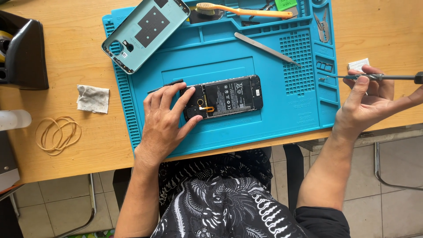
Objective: The person uses a screwdriver to remove screws from the internal frame of a disassembled smartphone. They then use their fingers to lift and disconnect a small ribbon cable from the motherboard before continuing to unscrew additional components.
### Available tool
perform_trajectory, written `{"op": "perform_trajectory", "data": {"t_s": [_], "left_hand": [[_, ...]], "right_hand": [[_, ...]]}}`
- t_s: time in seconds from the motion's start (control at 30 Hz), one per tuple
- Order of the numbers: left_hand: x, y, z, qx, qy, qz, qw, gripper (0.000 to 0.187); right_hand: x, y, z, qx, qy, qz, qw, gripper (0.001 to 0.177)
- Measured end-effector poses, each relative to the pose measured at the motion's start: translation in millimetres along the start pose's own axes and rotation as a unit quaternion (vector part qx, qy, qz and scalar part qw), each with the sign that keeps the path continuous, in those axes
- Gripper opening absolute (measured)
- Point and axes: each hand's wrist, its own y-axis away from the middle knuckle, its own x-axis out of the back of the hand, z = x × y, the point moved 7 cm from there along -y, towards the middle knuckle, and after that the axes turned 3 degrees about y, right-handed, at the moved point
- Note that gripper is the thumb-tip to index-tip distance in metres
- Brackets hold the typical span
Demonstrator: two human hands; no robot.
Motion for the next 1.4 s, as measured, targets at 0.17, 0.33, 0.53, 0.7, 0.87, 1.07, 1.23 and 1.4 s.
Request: {"op": "perform_trajectory", "data": {"t_s": [0.17, 0.33, 0.53, 0.7, 0.87, 1.07, 1.23, 1.4], "left_hand": [[0, 0, -1, -0.003, 0.003, 0.001, 1.0, 0.063], [2, 0, -1, -0.005, -0.002, -0.002, 1.0, 0.06], [2, 2, -1, -0.006, -0.001, -0.005, 1.0, 0.06], [1, 1, -2, -0.008, 0.004, -0.005, 1.0, 0.06], [1, 1, -2, -0.01, 0.003, 0.0, 1.0, 0.06], [0, 2, -4, -0.01, 0.001, -0.001, 1.0, 0.061], [-1, 3, -5, -0.008, -0.002, -0.001, 1.0, 0.061], [-1, 3, -6, -0.006, 0.006, -0.002, 1.0, 0.061]], "right_hand": [[11, 10, 15, 0.023, -0.025, 0.024, 0.999, 0.092], [-57, 25, -88, 0.018, -0.054, -0.024, 0.998, 0.095], [-87, 44, -97, 0.015, -0.018, -0.11, 0.994, 0.078], [-90, 38, -103, -0.01, 0.07, -0.142, 0.987, 0.055], [-102, 31, -106, 0.02, 0.092, -0.254, 0.963, 0.031], [-116, 28, -117, 0.09, 0.172, -0.357, 0.914, 0.014], [-110, 32, -125, 0.027, 0.119, -0.385, 0.915, 0.028], [-93, 47, -120, 0.022, 0.154, -0.396, 0.905, 0.032]]}}
